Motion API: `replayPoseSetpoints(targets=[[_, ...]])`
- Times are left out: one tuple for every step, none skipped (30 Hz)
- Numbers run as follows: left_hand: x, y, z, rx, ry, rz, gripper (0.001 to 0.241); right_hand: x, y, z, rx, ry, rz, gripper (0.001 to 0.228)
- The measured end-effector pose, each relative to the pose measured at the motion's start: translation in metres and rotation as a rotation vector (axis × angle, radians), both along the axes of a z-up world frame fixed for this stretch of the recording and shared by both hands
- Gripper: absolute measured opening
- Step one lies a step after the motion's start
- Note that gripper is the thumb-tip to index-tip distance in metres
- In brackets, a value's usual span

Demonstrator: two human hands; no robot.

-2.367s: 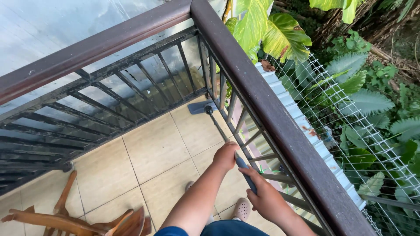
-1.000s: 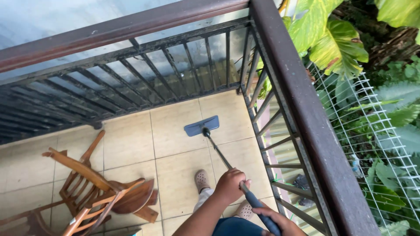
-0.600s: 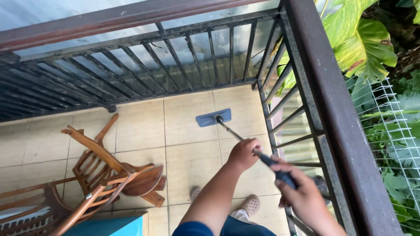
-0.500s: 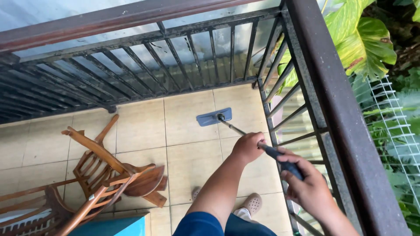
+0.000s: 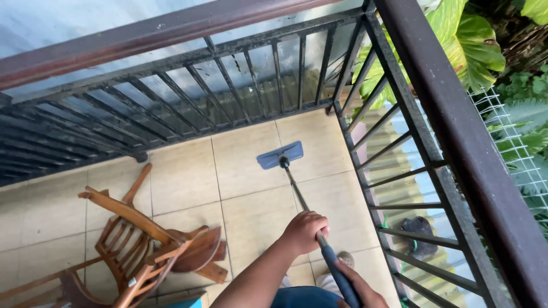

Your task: Mopping the balcony floor with a flat mop.

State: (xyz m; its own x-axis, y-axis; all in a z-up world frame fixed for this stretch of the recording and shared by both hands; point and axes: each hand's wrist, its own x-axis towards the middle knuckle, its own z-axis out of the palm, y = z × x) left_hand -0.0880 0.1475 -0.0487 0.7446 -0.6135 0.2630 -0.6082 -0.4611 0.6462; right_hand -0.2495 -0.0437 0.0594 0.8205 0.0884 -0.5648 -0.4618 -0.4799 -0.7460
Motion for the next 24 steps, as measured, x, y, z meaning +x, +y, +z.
replayPoseSetpoints(targets=[[0.002,0.006,-0.002,0.004,-0.009,-0.002,0.018,-0.001,0.006,-0.02,0.004,-0.009,-0.002,0.078],[0.008,0.01,-0.003,0.013,0.015,0.013,0.013,0.003,0.011,-0.039,0.154,-0.239,-0.019,0.07],[0.015,0.014,-0.004,0.022,0.038,0.029,0.008,0.008,0.015,-0.058,0.304,-0.469,-0.033,0.063],[0.023,0.02,0.0,0.023,0.042,0.034,0.008,0.021,0.028,-0.028,0.306,-0.464,-0.029,0.063],[0.032,0.026,0.004,0.012,0.091,0.035,0.007,0.035,0.04,0.001,0.213,-0.253,-0.104,0.06],[0.042,0.03,0.007,-0.002,0.138,0.035,0.007,0.049,0.051,0.029,0.116,-0.043,-0.178,0.06],[0.051,0.031,0.005,-0.005,0.139,0.039,0.007,0.059,0.056,0.031,0.114,-0.042,-0.174,0.06],[0.059,0.035,0.003,0.059,0.214,0.093,0.009,0.069,0.061,0.033,0.149,-0.056,-0.177,0.053],[0.067,0.039,0.001,0.122,0.289,0.148,0.013,0.079,0.067,0.035,0.185,-0.069,-0.18,0.045],[0.074,0.045,-0.019,0.122,0.296,0.161,0.013,0.086,0.073,0.027,0.186,-0.062,-0.166,0.045],[0.081,0.05,-0.04,0.08,0.321,0.21,0.017,0.094,0.08,0.019,0.21,-0.089,-0.166,0.048],[0.089,0.054,-0.06,0.041,0.346,0.249,0.021,0.101,0.086,0.011,0.234,-0.119,-0.175,0.05],[0.093,0.064,-0.071,0.042,0.352,0.253,0.021,0.104,0.095,0.008,0.235,-0.112,-0.171,0.05],[0.1,0.07,-0.083,0.108,0.369,0.309,0.022,0.108,0.102,0.006,0.24,-0.093,-0.182,0.05],[0.106,0.076,-0.095,0.173,0.385,0.364,0.042,0.112,0.108,0.003,0.245,-0.074,-0.192,0.05],[0.105,0.076,-0.091,0.175,0.388,0.357,0.042,0.11,0.107,0.008,0.244,-0.072,-0.199,0.05],[0.103,0.075,-0.087,0.233,0.356,0.313,0.036,0.108,0.106,0.014,0.245,-0.023,-0.191,0.053],[0.106,0.076,-0.082,0.292,0.317,0.271,0.031,0.109,0.106,0.019,0.248,0.019,-0.18,0.056],[0.098,0.067,-0.061,0.293,0.314,0.267,0.031,0.103,0.095,0.031,0.249,0.017,-0.185,0.056],[0.088,0.061,-0.039,0.309,0.31,0.22,0.019,0.096,0.084,0.043,0.234,0.025,-0.158,0.058],[0.078,0.054,-0.017,0.325,0.307,0.173,0.016,0.09,0.073,0.055,0.218,0.034,-0.132,0.061],[0.06,0.05,-0.006,0.324,0.303,0.177,0.016,0.082,0.059,0.062,0.219,0.031,-0.128,0.061],[0.042,0.046,0.004,0.088,0.22,0.15,0.006,0.075,0.044,0.067,0.228,0.064,-0.065,0.061],[0.023,0.042,0.013,-0.146,0.137,0.121,0.018,0.066,0.029,0.073,0.237,0.099,-0.001,0.062]])
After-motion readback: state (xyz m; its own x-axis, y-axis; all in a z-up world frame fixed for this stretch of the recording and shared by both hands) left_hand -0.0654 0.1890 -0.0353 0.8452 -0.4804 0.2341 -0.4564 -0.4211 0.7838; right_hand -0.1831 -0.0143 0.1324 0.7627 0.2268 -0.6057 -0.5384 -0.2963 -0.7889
